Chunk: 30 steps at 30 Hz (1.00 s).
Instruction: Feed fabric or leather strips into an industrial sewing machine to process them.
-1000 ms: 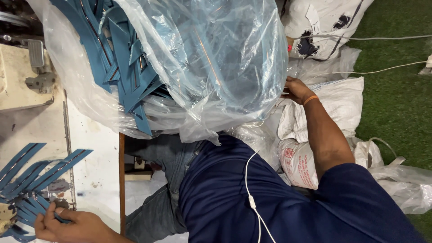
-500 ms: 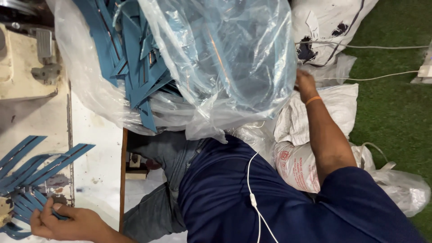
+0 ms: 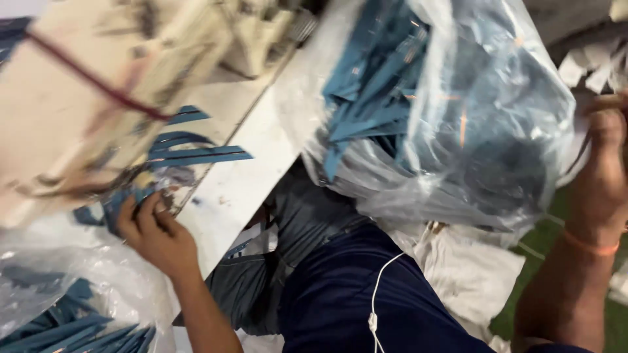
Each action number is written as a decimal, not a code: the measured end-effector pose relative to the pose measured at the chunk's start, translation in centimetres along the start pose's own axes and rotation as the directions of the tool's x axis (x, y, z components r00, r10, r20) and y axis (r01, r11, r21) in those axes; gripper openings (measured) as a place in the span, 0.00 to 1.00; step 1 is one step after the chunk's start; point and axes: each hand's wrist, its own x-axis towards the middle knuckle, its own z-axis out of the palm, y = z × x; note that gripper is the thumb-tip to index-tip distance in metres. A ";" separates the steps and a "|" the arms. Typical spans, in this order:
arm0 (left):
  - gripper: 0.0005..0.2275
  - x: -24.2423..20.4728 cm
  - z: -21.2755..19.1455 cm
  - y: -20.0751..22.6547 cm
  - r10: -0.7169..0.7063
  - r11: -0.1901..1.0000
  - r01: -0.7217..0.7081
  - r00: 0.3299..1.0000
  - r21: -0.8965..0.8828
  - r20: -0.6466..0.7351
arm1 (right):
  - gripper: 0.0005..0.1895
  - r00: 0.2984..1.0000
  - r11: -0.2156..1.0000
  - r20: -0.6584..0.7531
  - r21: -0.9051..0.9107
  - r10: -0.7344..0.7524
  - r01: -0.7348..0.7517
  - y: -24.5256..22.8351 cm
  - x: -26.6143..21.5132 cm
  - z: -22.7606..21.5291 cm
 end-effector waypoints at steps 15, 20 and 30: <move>0.11 1.9 -2.6 1.3 -0.035 0.995 0.030 0.998 -0.091 -0.053 | 0.20 0.495 0.754 0.869 -0.318 -0.011 0.574 -18.3 11.9 22.0; 0.08 0.4 -0.7 5.9 0.286 0.936 -0.293 0.956 -0.196 -0.063 | 0.23 0.685 0.758 0.722 -0.392 -0.098 0.522 -17.3 8.5 17.8; 0.19 -2.4 10.7 20.4 0.831 0.529 -0.568 0.497 -0.631 0.250 | 0.11 0.824 0.487 0.558 -0.748 0.093 0.452 -10.1 4.4 6.2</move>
